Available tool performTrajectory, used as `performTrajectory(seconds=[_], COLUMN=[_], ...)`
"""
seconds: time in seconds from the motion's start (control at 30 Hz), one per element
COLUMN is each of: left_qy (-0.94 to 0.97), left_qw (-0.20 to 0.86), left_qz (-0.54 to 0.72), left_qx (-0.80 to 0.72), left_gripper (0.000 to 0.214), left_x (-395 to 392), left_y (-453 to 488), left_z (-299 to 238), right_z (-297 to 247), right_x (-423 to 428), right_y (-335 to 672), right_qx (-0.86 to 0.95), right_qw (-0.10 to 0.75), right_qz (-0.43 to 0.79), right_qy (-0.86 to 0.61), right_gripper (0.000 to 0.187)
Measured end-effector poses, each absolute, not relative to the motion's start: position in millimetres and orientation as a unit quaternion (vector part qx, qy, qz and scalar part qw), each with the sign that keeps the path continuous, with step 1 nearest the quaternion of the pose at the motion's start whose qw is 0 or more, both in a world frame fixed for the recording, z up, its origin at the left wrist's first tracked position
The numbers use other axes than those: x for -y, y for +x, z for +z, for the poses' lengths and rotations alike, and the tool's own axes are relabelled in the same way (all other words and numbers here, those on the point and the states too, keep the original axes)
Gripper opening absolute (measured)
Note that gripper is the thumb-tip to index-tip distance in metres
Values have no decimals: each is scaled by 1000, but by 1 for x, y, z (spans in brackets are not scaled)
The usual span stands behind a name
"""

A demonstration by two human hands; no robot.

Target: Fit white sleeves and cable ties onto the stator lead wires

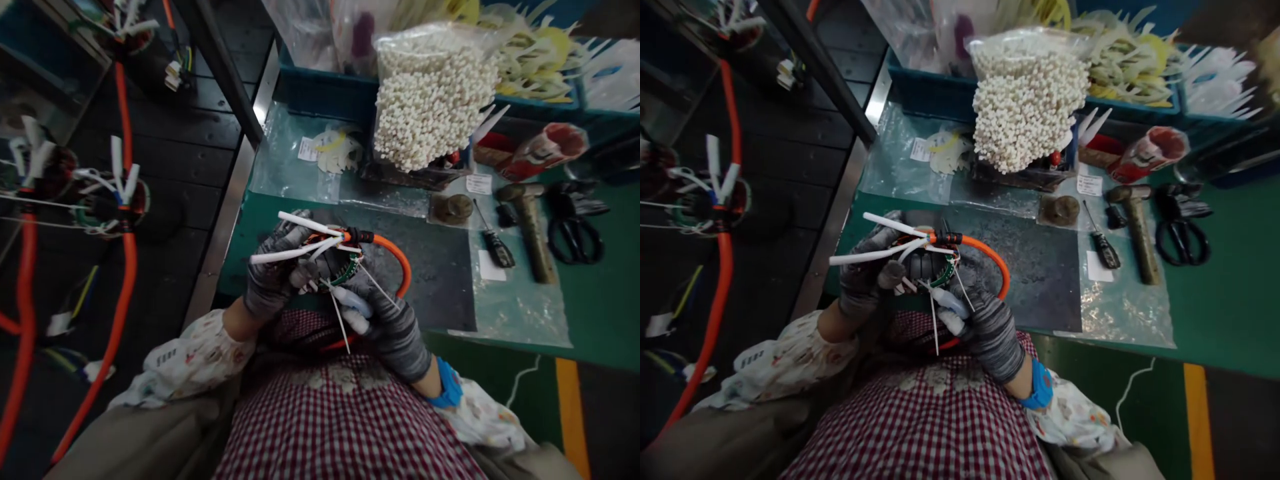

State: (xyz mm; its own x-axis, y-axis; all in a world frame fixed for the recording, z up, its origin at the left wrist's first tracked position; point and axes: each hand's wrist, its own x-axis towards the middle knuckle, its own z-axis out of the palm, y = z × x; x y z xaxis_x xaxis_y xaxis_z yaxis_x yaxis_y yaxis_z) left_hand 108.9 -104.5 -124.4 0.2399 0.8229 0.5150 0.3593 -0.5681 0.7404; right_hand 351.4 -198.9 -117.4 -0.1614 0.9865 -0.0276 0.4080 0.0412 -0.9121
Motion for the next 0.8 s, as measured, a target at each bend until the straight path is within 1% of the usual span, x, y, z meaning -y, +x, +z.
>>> performTrajectory(seconds=[0.07,0.17,0.23,0.37,0.5,0.6,0.7,0.8], left_qy=[749,771,787,808,820,821,824,841], left_qw=[228,194,162,131,91,93,95,67], left_qz=[478,476,467,442,427,418,417,387], left_qx=[-398,-377,-370,-367,-371,-377,-372,-371], left_gripper=[47,52,52,51,48,47,46,45], left_x=[111,117,121,125,122,121,119,112], left_y=[106,104,104,107,109,110,112,120], left_z=[-125,-125,-123,-117,-117,-118,-114,-105], right_z=[-108,-95,-88,-80,-77,-73,-71,-70], right_x=[196,189,186,181,178,178,179,178], right_y=[355,357,357,355,352,352,356,367], right_qx=[672,707,716,729,753,766,769,768], right_qw=[338,359,348,297,310,322,319,303], right_qz=[374,311,301,300,222,166,145,127], right_qy=[-543,-524,-524,-539,-537,-531,-534,-551], right_gripper=[35,27,27,25,23,23,23,24])
